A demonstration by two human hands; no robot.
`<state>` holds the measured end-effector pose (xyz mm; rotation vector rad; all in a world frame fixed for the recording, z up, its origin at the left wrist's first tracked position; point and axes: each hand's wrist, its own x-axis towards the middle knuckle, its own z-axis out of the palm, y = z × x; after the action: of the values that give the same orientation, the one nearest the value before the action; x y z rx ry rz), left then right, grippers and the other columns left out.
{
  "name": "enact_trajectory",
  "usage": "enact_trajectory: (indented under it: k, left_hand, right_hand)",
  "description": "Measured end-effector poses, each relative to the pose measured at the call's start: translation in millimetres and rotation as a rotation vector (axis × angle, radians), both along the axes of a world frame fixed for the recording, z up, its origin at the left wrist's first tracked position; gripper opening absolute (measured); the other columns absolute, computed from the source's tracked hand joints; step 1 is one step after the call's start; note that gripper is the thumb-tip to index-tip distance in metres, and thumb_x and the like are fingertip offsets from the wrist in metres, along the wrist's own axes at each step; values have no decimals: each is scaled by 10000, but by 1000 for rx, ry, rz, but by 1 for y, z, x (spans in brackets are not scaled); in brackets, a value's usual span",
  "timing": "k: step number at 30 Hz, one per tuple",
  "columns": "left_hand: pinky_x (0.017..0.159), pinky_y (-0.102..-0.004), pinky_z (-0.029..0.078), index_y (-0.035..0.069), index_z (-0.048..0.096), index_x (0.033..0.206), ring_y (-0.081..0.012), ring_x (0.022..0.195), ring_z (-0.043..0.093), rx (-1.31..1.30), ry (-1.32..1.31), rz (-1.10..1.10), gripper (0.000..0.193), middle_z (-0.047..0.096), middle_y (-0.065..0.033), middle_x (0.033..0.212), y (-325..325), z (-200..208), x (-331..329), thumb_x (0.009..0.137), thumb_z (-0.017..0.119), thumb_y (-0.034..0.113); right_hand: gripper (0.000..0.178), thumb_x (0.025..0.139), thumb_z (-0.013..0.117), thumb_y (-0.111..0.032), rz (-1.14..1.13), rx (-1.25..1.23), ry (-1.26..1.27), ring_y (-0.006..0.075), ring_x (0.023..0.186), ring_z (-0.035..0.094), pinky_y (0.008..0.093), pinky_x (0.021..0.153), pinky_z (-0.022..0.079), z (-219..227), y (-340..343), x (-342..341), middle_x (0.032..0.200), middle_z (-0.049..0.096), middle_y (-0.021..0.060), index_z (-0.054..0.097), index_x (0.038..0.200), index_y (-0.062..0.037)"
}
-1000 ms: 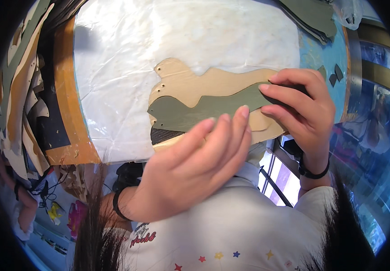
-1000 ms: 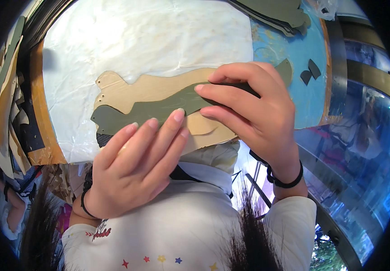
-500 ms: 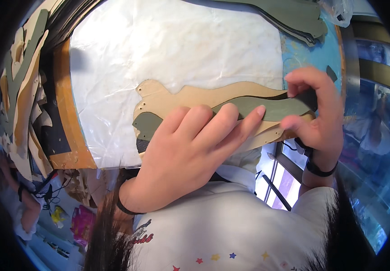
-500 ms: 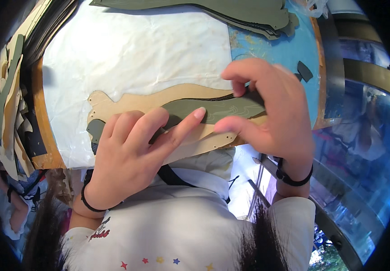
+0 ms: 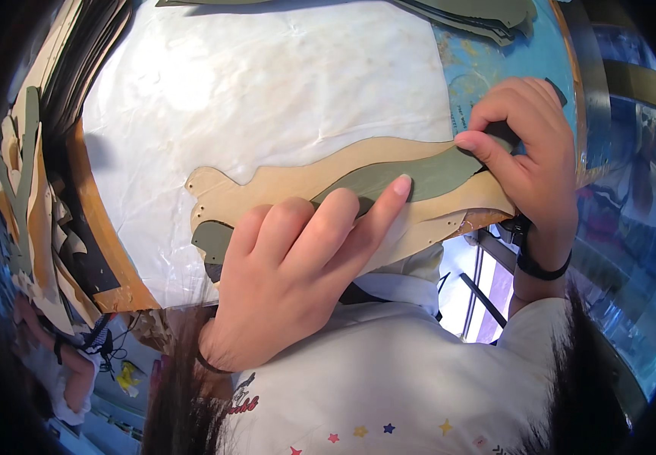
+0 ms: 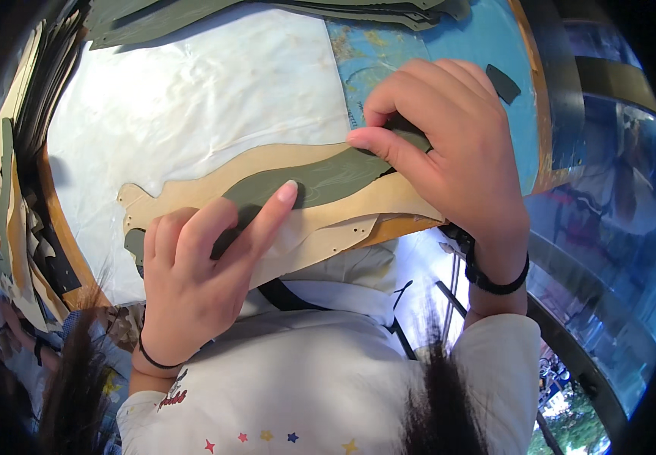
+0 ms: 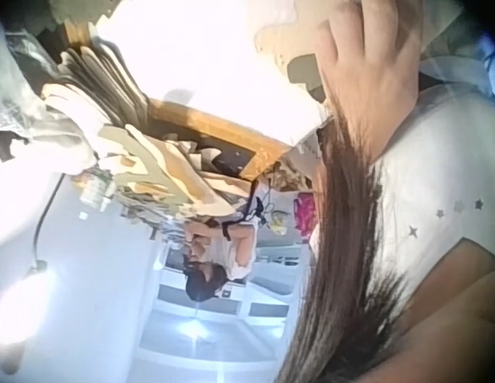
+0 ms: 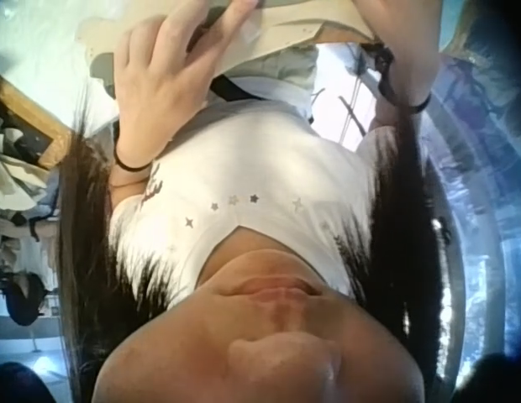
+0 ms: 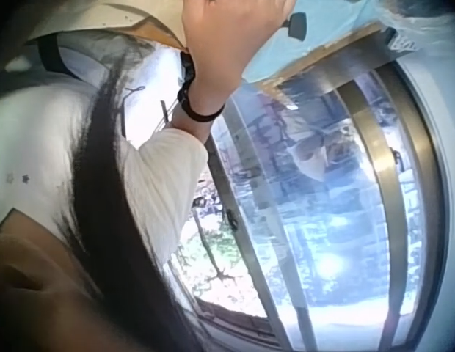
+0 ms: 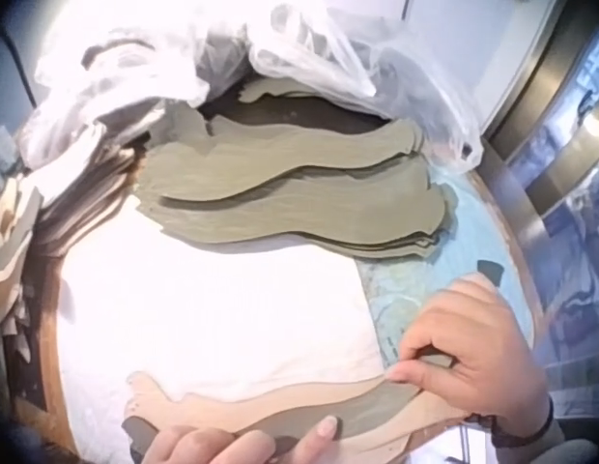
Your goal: The recorder aligns and presses together multiple layers of pre-cut shoe upper components at a workbench.
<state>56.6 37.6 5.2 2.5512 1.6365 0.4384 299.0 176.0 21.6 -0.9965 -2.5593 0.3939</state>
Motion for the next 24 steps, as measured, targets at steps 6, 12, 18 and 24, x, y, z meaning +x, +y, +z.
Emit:
enact_trajectory:
  k: [6,12,18,24]
  left_hand:
    - [815,-322,438,381,707,1378,-193,904,500,-10,12,18,694,463,0,1085,-1,3,3,758,705,70]
    - [800,-331,457,357,726,1340,-198,908,524,-6,23,15,651,495,-4,1075,2,4,10,763,703,55]
    - [873,-389,549,51,735,1219,-297,1124,621,117,-193,-146,435,605,-94,1295,20,-5,21,786,692,61]
    - [1061,-440,540,-86,684,1216,-332,1375,564,-88,-334,-252,400,597,-158,1453,26,-2,27,840,621,34]
  right_hand:
    - [239,756,845,-190,19,7,4,274,782,574,387,785,422,-2,2,0,784,618,24,631,810,-99]
    - [238,798,837,-194,33,0,-46,247,802,587,426,972,413,0,1,4,787,614,34,628,805,-81]
    - [246,804,845,-214,14,-33,-27,225,787,610,478,1089,385,-3,0,5,771,609,12,628,802,-97]
    - [192,805,844,-140,-103,-131,132,193,831,621,428,1026,426,-2,-8,8,822,641,8,665,857,-92]
